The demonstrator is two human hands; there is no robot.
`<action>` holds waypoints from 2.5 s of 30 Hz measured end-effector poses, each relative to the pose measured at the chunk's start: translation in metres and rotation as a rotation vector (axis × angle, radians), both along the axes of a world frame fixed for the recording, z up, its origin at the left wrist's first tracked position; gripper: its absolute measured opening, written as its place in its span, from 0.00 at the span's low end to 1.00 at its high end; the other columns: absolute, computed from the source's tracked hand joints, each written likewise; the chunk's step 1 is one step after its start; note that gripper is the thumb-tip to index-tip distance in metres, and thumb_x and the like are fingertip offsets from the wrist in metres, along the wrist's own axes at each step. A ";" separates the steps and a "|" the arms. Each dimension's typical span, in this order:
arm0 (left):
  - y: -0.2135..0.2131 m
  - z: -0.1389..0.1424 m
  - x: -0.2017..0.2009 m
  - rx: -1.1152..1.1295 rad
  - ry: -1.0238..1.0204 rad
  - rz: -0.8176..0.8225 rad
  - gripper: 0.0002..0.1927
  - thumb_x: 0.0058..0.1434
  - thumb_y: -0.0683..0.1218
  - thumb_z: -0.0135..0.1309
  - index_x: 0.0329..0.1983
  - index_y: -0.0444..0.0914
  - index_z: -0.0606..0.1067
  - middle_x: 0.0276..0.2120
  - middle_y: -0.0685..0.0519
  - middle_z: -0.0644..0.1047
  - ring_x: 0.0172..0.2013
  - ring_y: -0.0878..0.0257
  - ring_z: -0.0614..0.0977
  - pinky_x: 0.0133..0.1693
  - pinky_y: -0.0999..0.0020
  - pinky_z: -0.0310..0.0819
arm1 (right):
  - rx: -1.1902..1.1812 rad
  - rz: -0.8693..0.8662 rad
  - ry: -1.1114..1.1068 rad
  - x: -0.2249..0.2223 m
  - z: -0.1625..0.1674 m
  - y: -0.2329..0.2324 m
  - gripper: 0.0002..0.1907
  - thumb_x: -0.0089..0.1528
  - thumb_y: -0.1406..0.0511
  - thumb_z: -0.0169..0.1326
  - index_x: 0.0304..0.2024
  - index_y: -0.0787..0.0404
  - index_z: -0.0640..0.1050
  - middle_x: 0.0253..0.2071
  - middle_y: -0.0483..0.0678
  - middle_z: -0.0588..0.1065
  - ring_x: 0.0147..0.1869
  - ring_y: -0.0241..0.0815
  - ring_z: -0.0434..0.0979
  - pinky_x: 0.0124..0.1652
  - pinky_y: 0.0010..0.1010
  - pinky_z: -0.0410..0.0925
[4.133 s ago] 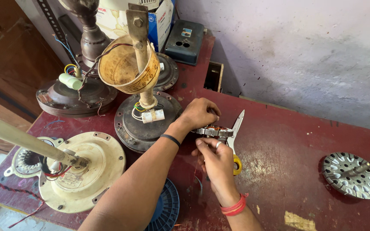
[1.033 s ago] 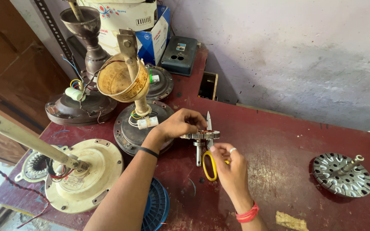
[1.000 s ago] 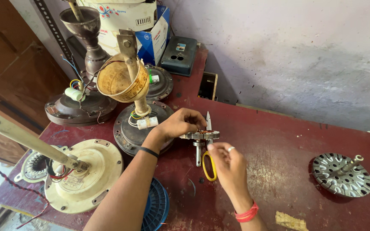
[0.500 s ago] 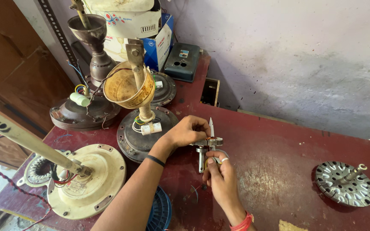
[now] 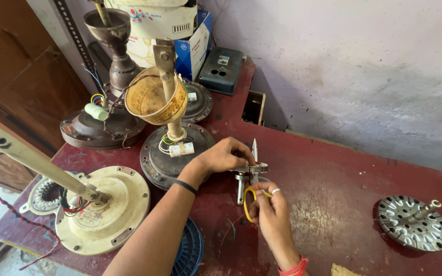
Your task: The person winds copper wire around a motor stator core using a manual winding jig. They repeatedly wrap the wire, adjust the core position, and trim excess wire with scissors. The task continues across multiple slots on the stator.
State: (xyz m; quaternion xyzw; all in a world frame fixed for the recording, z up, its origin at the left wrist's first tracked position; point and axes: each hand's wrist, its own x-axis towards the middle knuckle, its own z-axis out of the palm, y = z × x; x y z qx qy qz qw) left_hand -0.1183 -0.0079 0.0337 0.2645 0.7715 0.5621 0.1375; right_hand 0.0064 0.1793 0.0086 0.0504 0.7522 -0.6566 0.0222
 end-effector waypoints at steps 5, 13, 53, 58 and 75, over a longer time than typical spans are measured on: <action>-0.003 -0.007 -0.006 0.018 0.015 -0.033 0.13 0.51 0.39 0.57 0.40 0.33 0.84 0.32 0.50 0.84 0.34 0.65 0.82 0.41 0.69 0.78 | -0.148 -0.016 0.064 -0.007 -0.014 0.005 0.09 0.68 0.68 0.44 0.42 0.63 0.75 0.18 0.43 0.71 0.18 0.30 0.66 0.18 0.23 0.59; -0.003 -0.004 -0.003 0.022 0.003 -0.037 0.13 0.52 0.39 0.57 0.40 0.33 0.84 0.32 0.51 0.84 0.35 0.66 0.82 0.41 0.69 0.77 | 0.033 0.046 -0.205 0.029 -0.057 0.002 0.09 0.66 0.68 0.46 0.41 0.63 0.78 0.17 0.45 0.71 0.16 0.32 0.66 0.17 0.25 0.57; -0.023 0.020 0.014 -0.265 0.101 0.075 0.21 0.42 0.49 0.72 0.41 0.40 0.86 0.35 0.51 0.83 0.35 0.63 0.82 0.39 0.68 0.76 | -0.269 0.192 -0.272 0.014 -0.066 0.002 0.12 0.64 0.64 0.52 0.30 0.66 0.78 0.24 0.53 0.79 0.27 0.43 0.77 0.31 0.33 0.69; -0.029 0.013 0.005 -0.228 0.065 0.051 0.20 0.41 0.47 0.71 0.40 0.39 0.87 0.34 0.51 0.82 0.34 0.63 0.82 0.37 0.68 0.75 | -0.128 0.314 -0.455 0.081 -0.091 0.027 0.12 0.61 0.67 0.53 0.26 0.68 0.80 0.24 0.56 0.81 0.27 0.43 0.82 0.31 0.36 0.75; -0.029 0.001 -0.002 -0.138 -0.015 0.012 0.16 0.51 0.48 0.67 0.43 0.39 0.86 0.38 0.50 0.87 0.41 0.64 0.85 0.49 0.68 0.76 | 0.520 -0.095 0.348 0.011 0.028 0.017 0.10 0.63 0.64 0.56 0.32 0.62 0.83 0.24 0.49 0.78 0.25 0.38 0.73 0.29 0.33 0.66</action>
